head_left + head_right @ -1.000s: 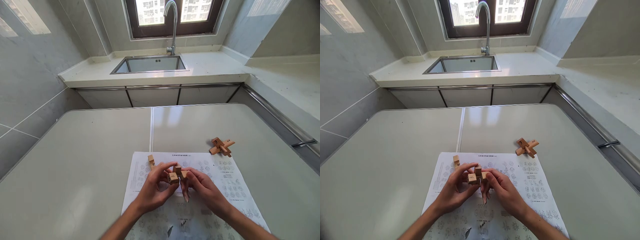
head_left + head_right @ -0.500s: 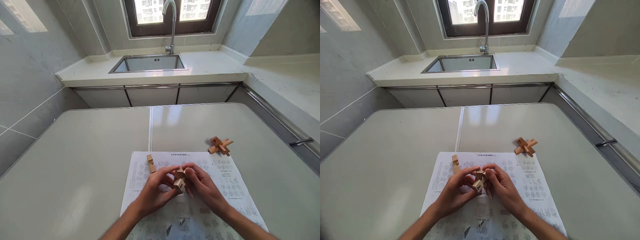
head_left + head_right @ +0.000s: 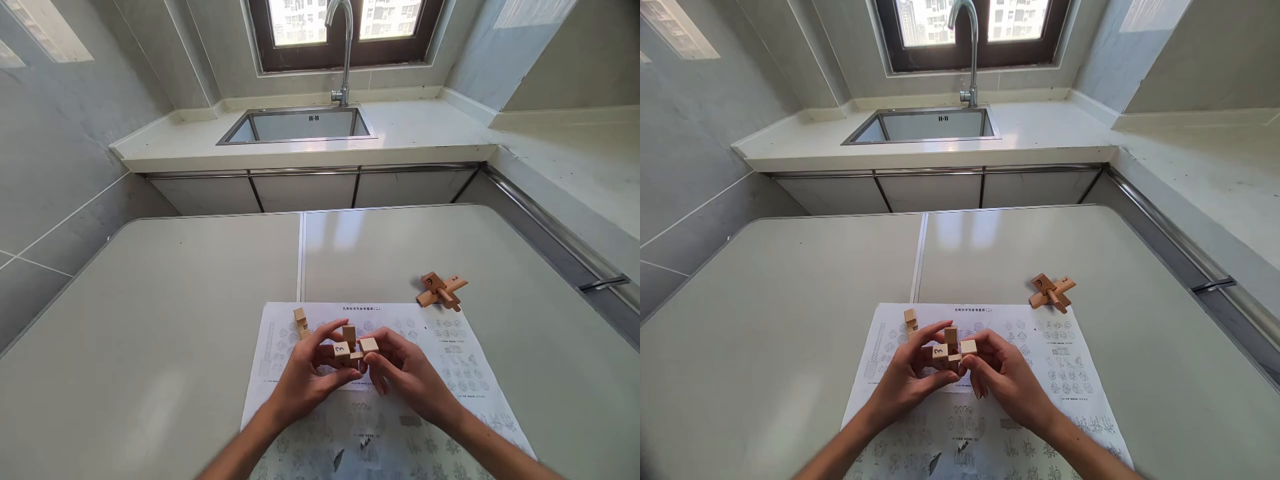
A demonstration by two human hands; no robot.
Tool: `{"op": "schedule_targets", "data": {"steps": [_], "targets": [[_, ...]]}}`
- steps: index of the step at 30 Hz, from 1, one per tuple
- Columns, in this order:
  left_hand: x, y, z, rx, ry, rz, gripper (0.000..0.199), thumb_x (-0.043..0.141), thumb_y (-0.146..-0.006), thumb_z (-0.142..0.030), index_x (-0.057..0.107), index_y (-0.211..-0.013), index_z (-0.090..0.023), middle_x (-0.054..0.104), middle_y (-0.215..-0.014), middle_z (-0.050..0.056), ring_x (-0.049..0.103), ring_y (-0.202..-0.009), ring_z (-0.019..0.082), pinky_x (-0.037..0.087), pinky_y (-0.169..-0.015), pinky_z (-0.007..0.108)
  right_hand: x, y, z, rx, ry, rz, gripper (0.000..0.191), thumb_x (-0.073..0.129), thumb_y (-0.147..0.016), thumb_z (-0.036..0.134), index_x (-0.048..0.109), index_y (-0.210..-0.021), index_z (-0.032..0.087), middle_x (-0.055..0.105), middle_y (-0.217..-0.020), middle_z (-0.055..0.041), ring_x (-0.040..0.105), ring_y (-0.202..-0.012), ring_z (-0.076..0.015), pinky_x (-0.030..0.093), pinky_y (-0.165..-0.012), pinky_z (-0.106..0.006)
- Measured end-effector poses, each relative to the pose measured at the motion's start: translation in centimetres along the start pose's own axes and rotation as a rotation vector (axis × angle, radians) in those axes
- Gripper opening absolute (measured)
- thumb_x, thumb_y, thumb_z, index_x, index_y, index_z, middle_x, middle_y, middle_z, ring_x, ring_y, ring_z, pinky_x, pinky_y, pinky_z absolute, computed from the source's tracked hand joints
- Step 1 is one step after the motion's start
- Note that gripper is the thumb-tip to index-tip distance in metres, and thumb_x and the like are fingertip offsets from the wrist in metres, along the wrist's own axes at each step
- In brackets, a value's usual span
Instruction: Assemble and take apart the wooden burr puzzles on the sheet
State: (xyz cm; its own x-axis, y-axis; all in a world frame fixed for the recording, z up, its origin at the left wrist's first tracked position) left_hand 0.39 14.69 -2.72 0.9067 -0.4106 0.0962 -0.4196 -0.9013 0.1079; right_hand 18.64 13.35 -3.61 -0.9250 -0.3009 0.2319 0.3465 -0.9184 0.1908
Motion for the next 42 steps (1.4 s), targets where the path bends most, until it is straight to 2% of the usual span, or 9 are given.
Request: {"op": "schedule_targets", "data": {"steps": [4, 9, 12, 17, 26, 32, 37, 42], "targets": [[0.1, 0.0, -0.2, 0.009, -0.047, 0.028, 0.068, 0.089, -0.080, -0.021, 0.061, -0.141, -0.031, 0.068, -0.114, 0.003, 0.080, -0.091, 0.022, 0.066, -0.089, 0.037, -0.1, 0.2, -0.5, 0.022, -0.004, -0.039, 0.039, 0.074, -0.094, 0.055, 0.058, -0.095, 0.020, 0.065, -0.076, 0.0002, 0.050, -0.056, -0.0097, 0.042, -0.055, -0.025], [0.5, -0.1, -0.4, 0.050, -0.092, 0.091, 0.069, 0.089, -0.080, -0.019, 0.058, -0.142, -0.026, 0.078, -0.093, 0.002, 0.078, -0.089, 0.022, 0.065, -0.089, 0.038, -0.2, 0.2, -0.5, 0.029, 0.060, -0.084, 0.043, 0.071, -0.094, 0.060, 0.054, -0.088, 0.021, 0.056, -0.067, 0.0038, 0.048, -0.056, -0.0105, 0.039, -0.055, -0.026], [0.6, -0.1, -0.5, 0.078, -0.100, 0.098, 0.068, 0.090, -0.080, -0.019, 0.058, -0.140, -0.026, 0.078, -0.089, 0.001, 0.077, -0.083, 0.020, 0.064, -0.086, 0.037, -0.2, 0.2, -0.3, 0.040, 0.085, -0.070, 0.043, 0.068, -0.096, 0.061, 0.052, -0.087, 0.021, 0.052, -0.063, 0.0058, 0.047, -0.056, -0.0109, 0.039, -0.057, -0.026], [0.7, 0.0, -0.7, 0.120, -0.097, 0.119, 0.064, 0.087, -0.081, -0.015, 0.058, -0.137, -0.027, 0.077, -0.088, 0.000, 0.075, -0.078, 0.017, 0.063, -0.081, 0.033, 0.0, 0.4, 0.0, 0.051, 0.078, -0.014, 0.042, 0.063, -0.099, 0.061, 0.051, -0.087, 0.022, 0.059, -0.069, 0.0034, 0.048, -0.057, -0.0109, 0.041, -0.058, -0.026], [0.9, 0.1, -0.7, 0.151, -0.141, 0.134, 0.059, 0.086, -0.082, -0.014, 0.057, -0.132, -0.026, 0.076, -0.084, -0.002, 0.074, -0.076, 0.016, 0.062, -0.078, 0.030, 0.2, 0.3, -0.2, 0.056, 0.109, -0.032, 0.042, 0.061, -0.099, 0.061, 0.052, -0.087, 0.022, 0.057, -0.067, 0.0038, 0.049, -0.058, -0.0120, 0.042, -0.057, -0.026], [0.9, 0.2, -0.7, 0.088, -0.144, 0.147, 0.058, 0.085, -0.083, -0.018, 0.055, -0.133, -0.026, 0.077, -0.088, 0.001, 0.077, -0.081, 0.020, 0.063, -0.081, 0.034, 0.3, 0.2, 0.3, 0.071, 0.089, -0.015, 0.043, 0.061, -0.098, 0.063, 0.051, -0.088, 0.023, 0.057, -0.065, 0.0046, 0.050, -0.058, -0.0129, 0.044, -0.060, -0.028], [0.7, 0.2, -0.7, 0.060, -0.127, 0.117, 0.068, 0.093, -0.075, -0.024, 0.057, -0.133, -0.026, 0.074, -0.110, 0.006, 0.079, -0.093, 0.024, 0.065, -0.086, 0.037, 0.1, -0.1, 0.4, 0.117, 0.076, -0.014, 0.048, 0.061, -0.095, 0.069, 0.050, -0.084, 0.024, 0.057, -0.061, 0.0051, 0.052, -0.055, -0.0140, 0.044, -0.059, -0.029], [0.8, 0.2, -1.0, 0.043, -0.083, 0.124, 0.067, 0.092, -0.076, -0.023, 0.057, -0.133, -0.025, 0.075, -0.107, 0.005, 0.078, -0.087, 0.022, 0.064, -0.086, 0.037, 0.1, -0.1, 0.3, 0.114, 0.049, 0.020, 0.049, 0.059, -0.096, 0.070, 0.050, -0.082, 0.024, 0.060, -0.061, 0.0040, 0.052, -0.052, -0.0130, 0.044, -0.056, -0.028]]}}
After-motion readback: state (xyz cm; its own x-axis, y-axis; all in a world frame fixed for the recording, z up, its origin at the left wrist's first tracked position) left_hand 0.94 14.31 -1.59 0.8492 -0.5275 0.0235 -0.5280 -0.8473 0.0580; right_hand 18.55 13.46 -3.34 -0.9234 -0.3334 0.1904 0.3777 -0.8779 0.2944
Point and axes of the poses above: each hand's wrist, its own y-axis away from the middle knuckle, its own x-axis out of the palm, z = x × y, the point moved 4 cm from there along -y, towards the middle knuckle
